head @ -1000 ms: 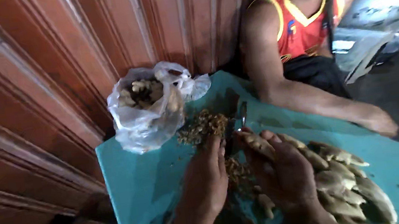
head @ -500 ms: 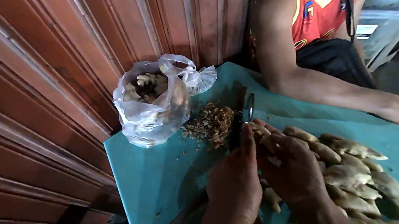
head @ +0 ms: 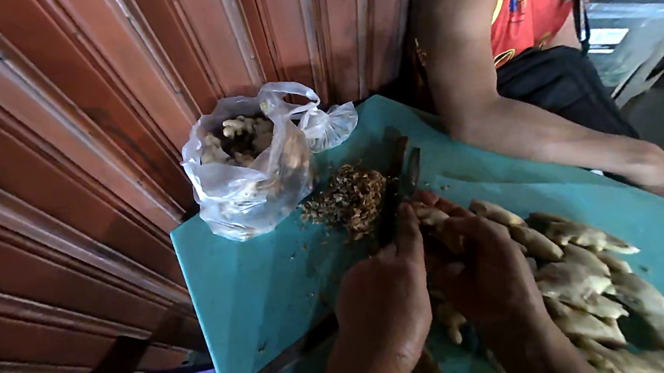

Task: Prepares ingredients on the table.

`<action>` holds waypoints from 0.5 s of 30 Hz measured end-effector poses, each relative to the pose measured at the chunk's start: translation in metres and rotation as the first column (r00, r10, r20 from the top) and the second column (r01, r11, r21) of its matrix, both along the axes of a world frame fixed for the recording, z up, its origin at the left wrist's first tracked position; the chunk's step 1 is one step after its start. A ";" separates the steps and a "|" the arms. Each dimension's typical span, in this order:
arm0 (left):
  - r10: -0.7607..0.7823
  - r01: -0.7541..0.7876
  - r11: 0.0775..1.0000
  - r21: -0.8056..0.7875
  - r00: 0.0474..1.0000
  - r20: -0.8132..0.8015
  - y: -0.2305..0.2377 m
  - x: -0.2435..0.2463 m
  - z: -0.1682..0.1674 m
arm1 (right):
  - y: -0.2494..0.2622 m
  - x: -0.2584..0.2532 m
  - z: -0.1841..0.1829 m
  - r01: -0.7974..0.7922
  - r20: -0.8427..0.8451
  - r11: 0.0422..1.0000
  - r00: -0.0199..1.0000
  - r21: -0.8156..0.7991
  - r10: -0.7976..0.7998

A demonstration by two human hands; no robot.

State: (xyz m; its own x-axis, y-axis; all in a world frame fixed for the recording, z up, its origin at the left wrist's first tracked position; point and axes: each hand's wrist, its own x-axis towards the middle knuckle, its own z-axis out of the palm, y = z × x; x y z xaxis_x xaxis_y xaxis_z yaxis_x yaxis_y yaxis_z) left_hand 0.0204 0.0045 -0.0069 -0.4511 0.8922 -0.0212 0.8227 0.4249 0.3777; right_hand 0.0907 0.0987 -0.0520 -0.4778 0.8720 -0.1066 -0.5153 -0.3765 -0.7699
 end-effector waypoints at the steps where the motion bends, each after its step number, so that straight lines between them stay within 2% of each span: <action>1: 0.013 -0.012 1.000 0.010 1.000 -0.024 0.000 0.001 -0.001 | -0.001 0.000 0.002 0.004 0.039 1.000 0.999 0.016 -0.005; 4: 0.111 -0.094 0.987 0.127 0.986 -0.127 0.004 0.005 -0.010 | -0.009 -0.004 0.001 0.052 0.146 0.997 0.988 0.053 -0.059; 6: 0.159 -0.141 0.979 0.147 0.980 -0.122 0.008 0.009 -0.016 | -0.018 -0.010 0.002 0.145 0.182 0.989 0.972 0.014 -0.145; 10: 0.196 -0.189 0.977 0.096 0.979 -0.064 0.014 0.011 -0.016 | -0.027 -0.014 0.002 0.228 0.183 0.974 0.958 -0.020 -0.220; 13: 0.193 -0.189 0.979 -0.081 0.981 0.037 0.017 0.006 -0.005 | -0.028 -0.015 0.000 0.229 0.174 0.970 0.962 -0.083 -0.213; 15: 0.208 -0.204 0.977 -0.058 0.976 0.070 0.016 -0.001 -0.004 | -0.025 -0.015 -0.001 0.205 0.132 0.970 0.973 -0.127 -0.189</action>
